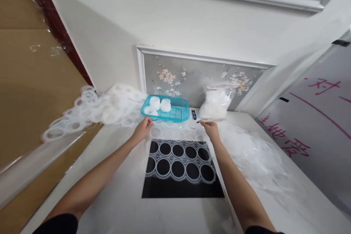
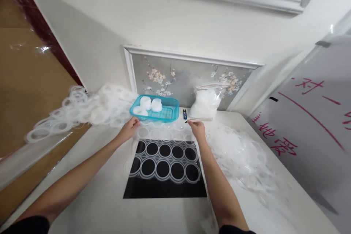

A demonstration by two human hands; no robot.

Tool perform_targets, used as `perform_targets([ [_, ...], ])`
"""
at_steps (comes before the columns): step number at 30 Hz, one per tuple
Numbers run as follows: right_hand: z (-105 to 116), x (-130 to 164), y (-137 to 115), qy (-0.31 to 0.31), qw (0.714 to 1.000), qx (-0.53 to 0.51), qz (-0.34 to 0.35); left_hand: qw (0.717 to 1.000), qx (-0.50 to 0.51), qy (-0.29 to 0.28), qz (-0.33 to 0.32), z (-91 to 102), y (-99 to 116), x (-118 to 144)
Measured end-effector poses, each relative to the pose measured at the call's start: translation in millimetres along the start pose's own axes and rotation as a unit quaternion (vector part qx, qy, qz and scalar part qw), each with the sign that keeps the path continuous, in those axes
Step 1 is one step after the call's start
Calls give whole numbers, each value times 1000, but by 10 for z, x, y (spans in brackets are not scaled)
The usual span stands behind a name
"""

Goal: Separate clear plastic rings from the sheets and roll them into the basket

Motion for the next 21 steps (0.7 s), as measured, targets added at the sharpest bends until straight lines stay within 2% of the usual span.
perform_targets([
  [3,49,229,-99,66,997,25,17,1000,-13,-4,-18,-5,18,219],
  [5,-76,559,-244,58,996,25,63,998,-20,-19,-51,-11,79,496],
  [6,-226,752,-324,13,996,18,85,996,-24,-35,-77,-28,132,657],
  [7,-446,957,-392,-67,993,10,98,990,-37,-58,-121,-61,214,824],
  [9,-896,1387,-528,-212,969,11,127,972,-70,-100,-200,-139,367,1147],
  [10,-1082,1566,-579,-259,956,8,136,962,-87,-118,-230,-182,430,1283],
  [12,-1368,1794,-634,-309,941,3,140,948,-117,-138,-262,-247,514,1471],
  [16,-1644,1865,-572,-323,939,-2,116,935,-153,-150,-281,-303,592,1586],
  [21,-1676,1852,-492,-327,939,11,104,934,-157,-153,-283,-305,608,1597],
])
Point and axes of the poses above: each hand's wrist, its own x-axis away from the middle knuckle, its own z-axis out of the back of the hand, y = z × x, the point moved 8 cm from there along -x, towards the middle knuckle, and after that the axes turned 12 degrees about -z, right-handed, at the moved point
